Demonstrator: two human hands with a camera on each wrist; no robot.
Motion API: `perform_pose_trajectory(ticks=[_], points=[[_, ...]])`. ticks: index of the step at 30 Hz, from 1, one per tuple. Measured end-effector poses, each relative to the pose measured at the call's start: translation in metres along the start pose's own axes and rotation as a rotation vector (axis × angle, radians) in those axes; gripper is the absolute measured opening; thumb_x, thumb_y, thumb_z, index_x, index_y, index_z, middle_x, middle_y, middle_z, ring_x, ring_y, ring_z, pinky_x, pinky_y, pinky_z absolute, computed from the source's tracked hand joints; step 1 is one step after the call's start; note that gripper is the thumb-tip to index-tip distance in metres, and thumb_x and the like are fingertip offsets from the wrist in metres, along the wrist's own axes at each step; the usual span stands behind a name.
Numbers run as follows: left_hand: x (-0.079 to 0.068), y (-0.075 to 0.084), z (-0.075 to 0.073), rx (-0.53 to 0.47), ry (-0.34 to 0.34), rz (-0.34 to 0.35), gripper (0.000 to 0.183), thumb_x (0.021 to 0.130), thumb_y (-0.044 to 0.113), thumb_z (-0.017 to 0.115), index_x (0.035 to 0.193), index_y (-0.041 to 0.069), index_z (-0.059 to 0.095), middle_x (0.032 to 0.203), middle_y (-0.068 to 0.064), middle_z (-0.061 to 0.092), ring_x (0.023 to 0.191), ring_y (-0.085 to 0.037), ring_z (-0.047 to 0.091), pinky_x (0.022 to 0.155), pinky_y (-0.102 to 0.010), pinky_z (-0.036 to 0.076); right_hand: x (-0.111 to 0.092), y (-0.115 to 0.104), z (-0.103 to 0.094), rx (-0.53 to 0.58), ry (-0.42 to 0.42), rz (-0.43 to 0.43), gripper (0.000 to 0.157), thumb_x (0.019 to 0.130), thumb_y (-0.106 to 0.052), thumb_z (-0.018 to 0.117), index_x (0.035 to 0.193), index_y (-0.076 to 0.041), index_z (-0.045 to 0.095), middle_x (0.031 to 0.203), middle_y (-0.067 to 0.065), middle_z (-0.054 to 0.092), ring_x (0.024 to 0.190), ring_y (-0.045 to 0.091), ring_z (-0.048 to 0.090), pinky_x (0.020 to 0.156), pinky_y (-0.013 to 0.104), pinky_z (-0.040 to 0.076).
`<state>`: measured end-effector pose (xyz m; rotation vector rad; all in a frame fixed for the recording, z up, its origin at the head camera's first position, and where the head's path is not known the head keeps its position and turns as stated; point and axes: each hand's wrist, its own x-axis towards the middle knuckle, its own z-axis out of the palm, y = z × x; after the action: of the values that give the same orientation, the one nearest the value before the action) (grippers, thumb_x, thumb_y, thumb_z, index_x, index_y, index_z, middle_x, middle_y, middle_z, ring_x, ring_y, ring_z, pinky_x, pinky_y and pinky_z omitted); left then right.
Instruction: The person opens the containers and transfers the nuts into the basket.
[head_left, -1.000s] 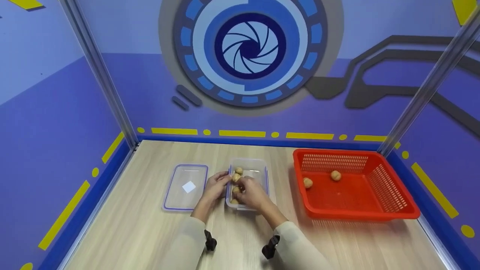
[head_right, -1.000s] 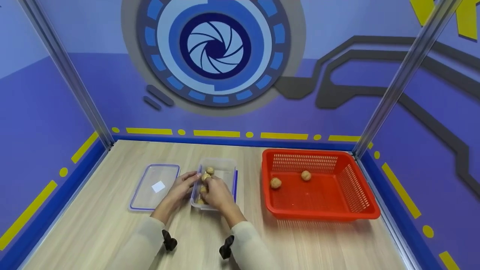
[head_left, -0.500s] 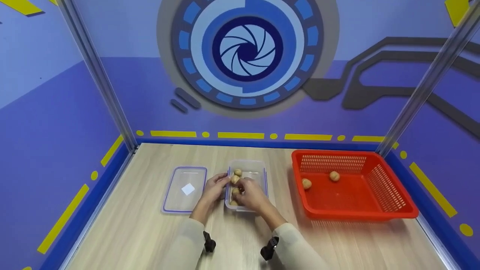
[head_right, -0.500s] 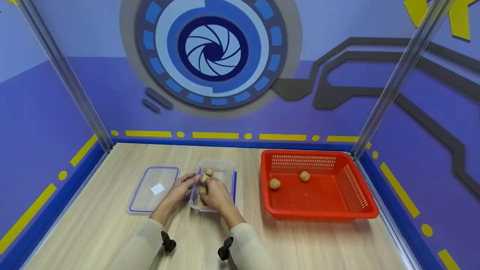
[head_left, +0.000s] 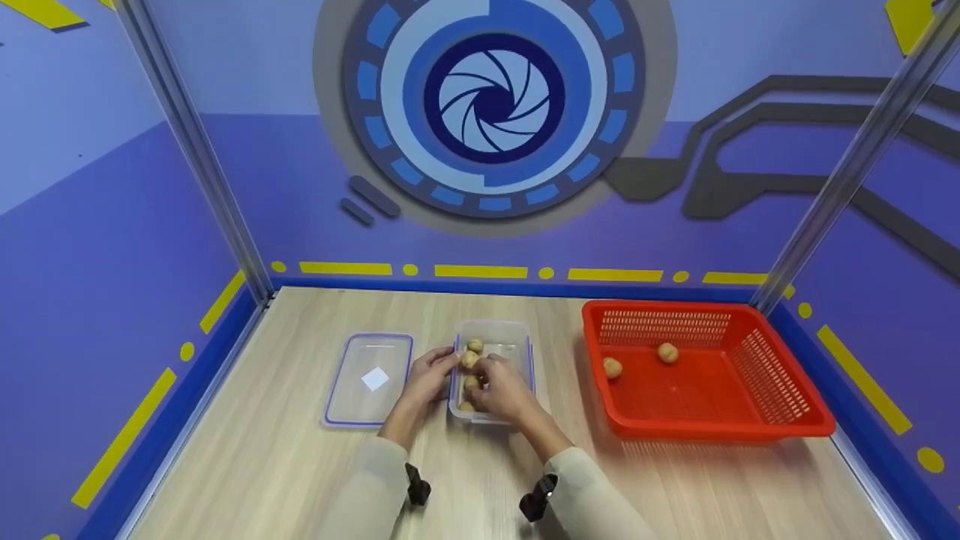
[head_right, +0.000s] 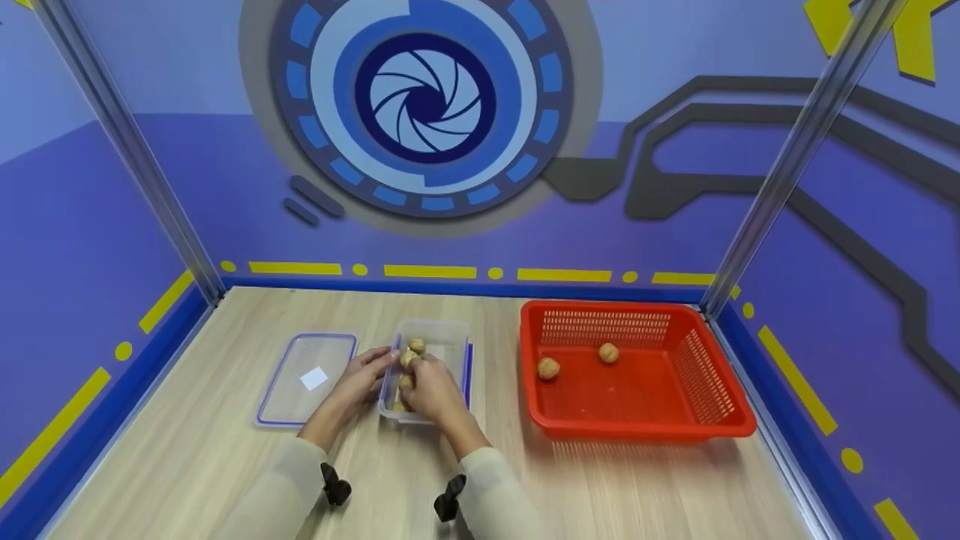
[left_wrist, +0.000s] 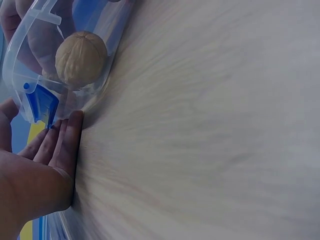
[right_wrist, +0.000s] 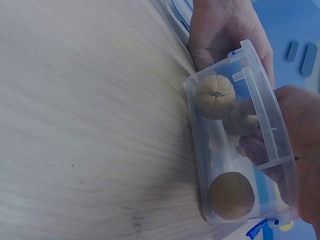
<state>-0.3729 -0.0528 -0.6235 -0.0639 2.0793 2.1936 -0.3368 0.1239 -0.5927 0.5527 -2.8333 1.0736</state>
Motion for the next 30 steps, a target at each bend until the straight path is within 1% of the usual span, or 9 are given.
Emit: perform_pose_trajectory(ticks=[3, 9, 13, 15, 20, 24, 27, 30], points=[[-0.001, -0.002, -0.001, 0.013, 0.004, -0.002, 0.047, 0.104, 0.021, 0.067, 0.141, -0.007, 0.06, 0.135, -0.022, 0.069, 0.128, -0.037, 0.063, 0.11, -0.045, 0.048, -0.002, -0.001, 0.001, 0.003, -0.006, 0.012, 0.021, 0.09, -0.006, 0.077, 0.111, -0.003, 0.073, 0.103, 0.005, 0.066, 0.091, 0.017, 0.066, 0.079, 0.033, 0.058], [-0.005, -0.004, -0.003, 0.033, 0.004, -0.015, 0.049, 0.104, 0.021, 0.067, 0.143, -0.007, 0.058, 0.137, -0.022, 0.068, 0.13, -0.037, 0.062, 0.112, -0.046, 0.047, -0.006, -0.001, 0.005, 0.012, -0.005, -0.002, 0.019, 0.09, -0.007, 0.078, 0.108, -0.004, 0.073, 0.101, 0.004, 0.066, 0.089, 0.017, 0.065, 0.076, 0.031, 0.057], [-0.005, -0.002, -0.003, 0.043, 0.005, 0.004, 0.049, 0.104, 0.021, 0.066, 0.143, -0.008, 0.059, 0.136, -0.022, 0.068, 0.129, -0.038, 0.062, 0.114, -0.048, 0.044, -0.005, -0.002, 0.005, -0.002, 0.01, -0.021, 0.019, 0.09, -0.008, 0.078, 0.108, -0.005, 0.074, 0.102, 0.004, 0.066, 0.091, 0.017, 0.067, 0.078, 0.031, 0.058], [-0.004, -0.002, -0.002, 0.037, 0.006, 0.01, 0.047, 0.105, 0.02, 0.066, 0.142, -0.007, 0.059, 0.136, -0.022, 0.068, 0.129, -0.038, 0.062, 0.114, -0.048, 0.044, -0.004, -0.003, 0.004, -0.02, 0.031, -0.045, 0.019, 0.09, -0.008, 0.079, 0.108, -0.005, 0.074, 0.102, 0.004, 0.066, 0.092, 0.018, 0.068, 0.078, 0.031, 0.058], [-0.003, -0.003, 0.001, 0.051, 0.007, 0.012, 0.047, 0.105, 0.019, 0.066, 0.142, -0.008, 0.059, 0.138, -0.025, 0.066, 0.128, -0.037, 0.063, 0.11, -0.045, 0.048, -0.004, -0.002, 0.004, -0.088, 0.09, -0.148, 0.018, 0.09, -0.007, 0.081, 0.105, -0.003, 0.073, 0.101, 0.007, 0.066, 0.09, 0.021, 0.068, 0.076, 0.032, 0.059], [0.0, -0.003, 0.002, 0.077, 0.012, 0.007, 0.047, 0.105, 0.021, 0.066, 0.141, -0.008, 0.06, 0.14, -0.026, 0.065, 0.128, -0.036, 0.064, 0.108, -0.043, 0.051, -0.004, 0.0, 0.0, -0.099, 0.113, -0.213, 0.018, 0.089, -0.006, 0.083, 0.103, -0.001, 0.072, 0.101, 0.009, 0.066, 0.089, 0.022, 0.068, 0.076, 0.034, 0.06], [0.0, -0.001, 0.001, 0.081, 0.016, 0.004, 0.047, 0.105, 0.022, 0.067, 0.141, -0.007, 0.06, 0.14, -0.026, 0.064, 0.128, -0.036, 0.064, 0.108, -0.044, 0.051, -0.004, -0.003, -0.008, -0.089, 0.085, -0.229, 0.019, 0.09, -0.008, 0.081, 0.104, 0.0, 0.072, 0.101, 0.01, 0.066, 0.089, 0.023, 0.069, 0.076, 0.034, 0.06], [-0.003, 0.004, 0.0, 0.059, 0.007, -0.002, 0.049, 0.105, 0.022, 0.067, 0.141, -0.009, 0.059, 0.14, -0.027, 0.064, 0.129, -0.037, 0.063, 0.109, -0.048, 0.05, -0.003, -0.009, -0.023, -0.089, 0.023, -0.228, 0.02, 0.091, -0.01, 0.081, 0.107, 0.0, 0.072, 0.103, 0.009, 0.067, 0.091, 0.023, 0.07, 0.078, 0.034, 0.06]])
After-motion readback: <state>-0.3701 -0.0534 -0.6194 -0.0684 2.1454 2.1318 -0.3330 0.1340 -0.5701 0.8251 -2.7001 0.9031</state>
